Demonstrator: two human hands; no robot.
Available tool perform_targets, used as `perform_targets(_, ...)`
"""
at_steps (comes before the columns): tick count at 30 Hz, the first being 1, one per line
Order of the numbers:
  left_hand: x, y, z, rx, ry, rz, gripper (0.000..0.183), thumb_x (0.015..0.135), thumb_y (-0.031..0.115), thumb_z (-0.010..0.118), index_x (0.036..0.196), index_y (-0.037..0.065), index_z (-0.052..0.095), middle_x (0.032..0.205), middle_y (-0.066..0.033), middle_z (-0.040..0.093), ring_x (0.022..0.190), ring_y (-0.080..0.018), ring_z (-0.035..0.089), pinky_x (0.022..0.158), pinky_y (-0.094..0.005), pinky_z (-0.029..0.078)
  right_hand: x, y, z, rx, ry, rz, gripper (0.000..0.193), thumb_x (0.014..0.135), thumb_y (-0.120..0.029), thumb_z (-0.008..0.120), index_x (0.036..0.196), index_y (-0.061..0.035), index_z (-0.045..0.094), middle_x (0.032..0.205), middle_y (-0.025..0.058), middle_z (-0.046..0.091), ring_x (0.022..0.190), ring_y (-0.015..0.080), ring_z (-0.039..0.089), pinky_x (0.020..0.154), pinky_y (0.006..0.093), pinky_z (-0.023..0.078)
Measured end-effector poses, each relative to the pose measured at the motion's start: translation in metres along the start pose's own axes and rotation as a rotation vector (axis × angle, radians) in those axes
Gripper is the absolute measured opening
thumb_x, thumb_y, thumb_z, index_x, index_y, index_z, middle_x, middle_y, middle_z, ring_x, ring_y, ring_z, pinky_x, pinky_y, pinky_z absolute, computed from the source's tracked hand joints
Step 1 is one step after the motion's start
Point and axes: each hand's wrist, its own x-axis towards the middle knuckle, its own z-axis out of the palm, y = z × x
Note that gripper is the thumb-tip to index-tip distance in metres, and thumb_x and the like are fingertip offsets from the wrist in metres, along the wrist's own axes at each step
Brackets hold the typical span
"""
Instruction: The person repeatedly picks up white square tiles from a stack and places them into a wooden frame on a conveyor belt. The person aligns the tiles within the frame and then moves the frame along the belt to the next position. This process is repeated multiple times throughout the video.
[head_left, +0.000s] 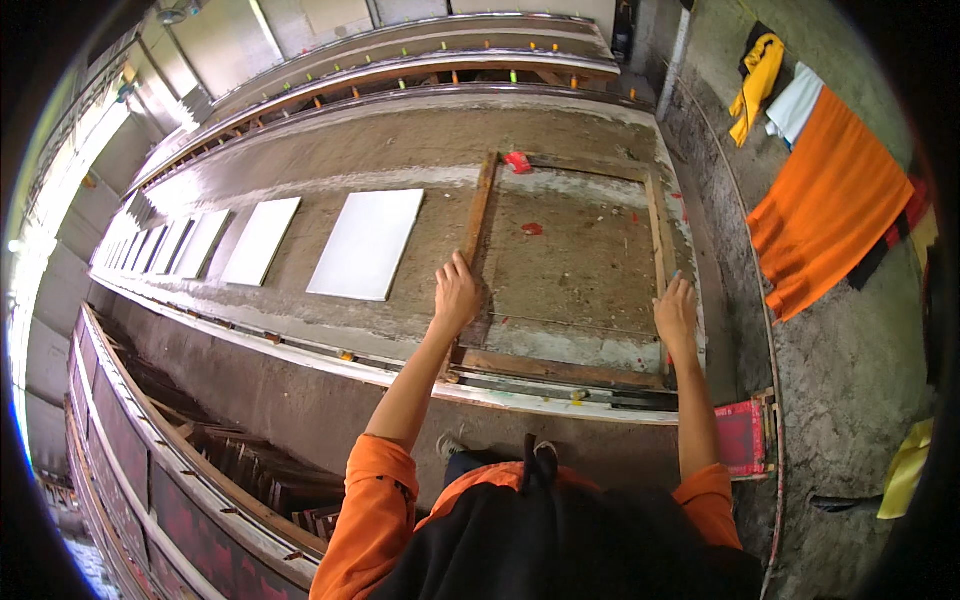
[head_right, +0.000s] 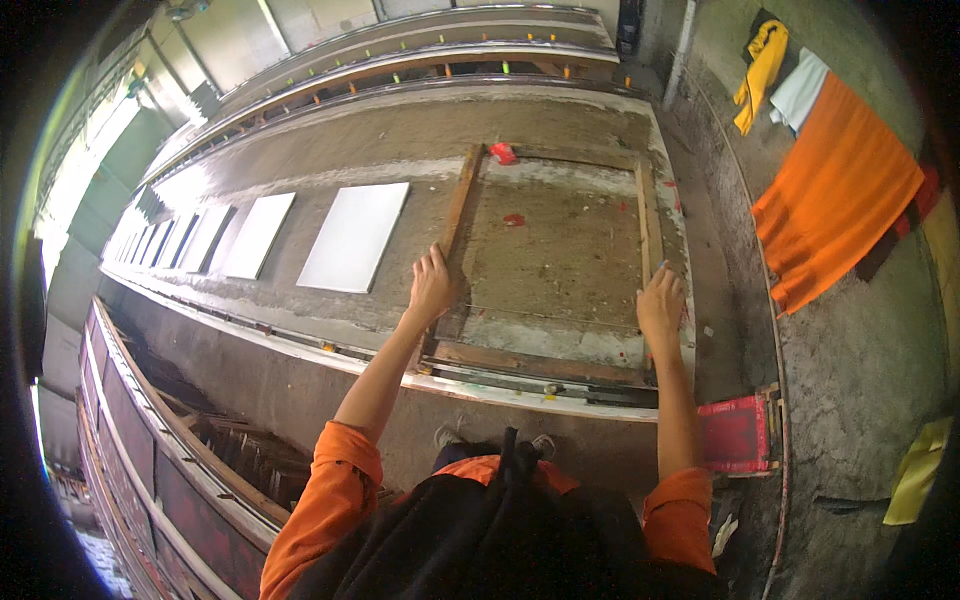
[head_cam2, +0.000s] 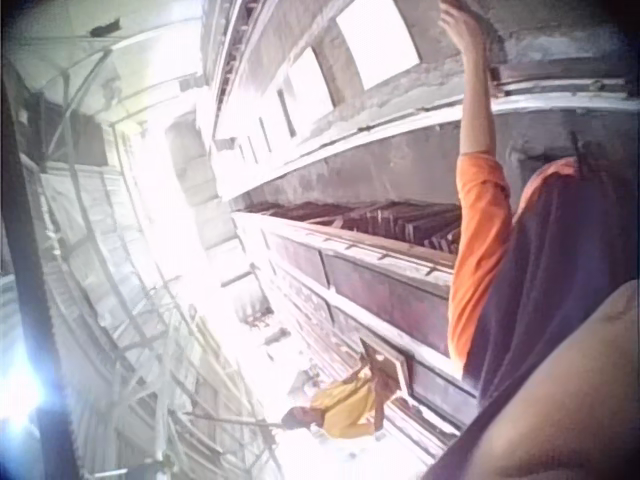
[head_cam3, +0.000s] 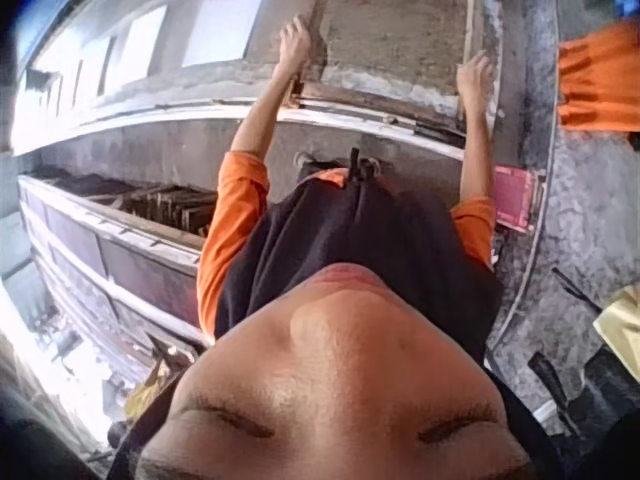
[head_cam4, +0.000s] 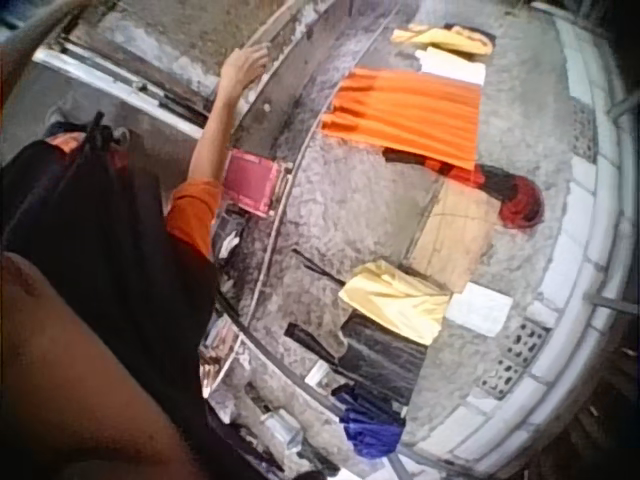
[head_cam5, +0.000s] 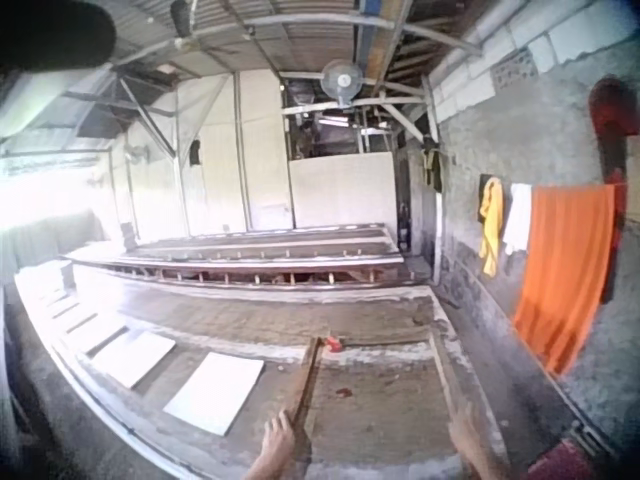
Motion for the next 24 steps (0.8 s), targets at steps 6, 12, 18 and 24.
perform_targets(6,-0.012,-0.053,-0.082,-0.535,0.344,0.135,0.054,0.084,0.019,0.058,0.130,0.001,0.037,0.127,-0.0194,0.039,0.119,-0.0338,0.034,0.101,-0.0412,0.026,0.013,-0.076,-0.059,0.027,0.221,0.111,0.054,0.088,-0.031,0.052,0.131,-0.0023,0.037,0.121,0.0185,0.045,0.113,0.0332,0.044,0.093,0.0430,0.038)
perform_targets(12,-0.121,-0.190,-0.188,-0.778,0.813,-0.382,0.030,0.089,0.009,0.047,0.118,0.003,0.052,0.118,-0.0110,0.051,0.112,-0.0247,0.045,0.093,-0.0362,0.037,-0.044,-0.347,-0.118,0.947,0.227,-0.657,0.031,0.088,-0.016,0.051,0.118,-0.0085,0.051,0.107,0.0144,0.055,0.098,0.0286,0.054,0.082,0.0382,0.044)
perform_targets(18,-0.256,-0.305,-0.142,-0.630,1.035,-0.833,0.022,0.090,0.006,0.046,0.109,0.000,0.055,0.108,-0.0111,0.056,0.103,-0.0197,0.054,0.089,-0.0307,0.042,-0.202,-0.553,-0.047,1.235,-0.415,-1.402,0.020,0.083,-0.005,0.054,0.102,-0.0049,0.062,0.093,0.0125,0.061,0.086,0.0267,0.060,0.076,0.0343,0.047)
perform_targets(24,-0.338,-0.341,-0.134,-0.471,1.106,-1.150,0.022,0.087,0.004,0.047,0.106,0.004,0.059,0.101,-0.0112,0.056,0.095,-0.0222,0.056,0.084,-0.0322,0.044,-0.224,-0.649,-0.013,1.144,-0.449,-1.405,0.016,0.082,-0.004,0.054,0.094,-0.0028,0.064,0.089,0.0143,0.061,0.080,0.0273,0.061,0.071,0.0333,0.048)
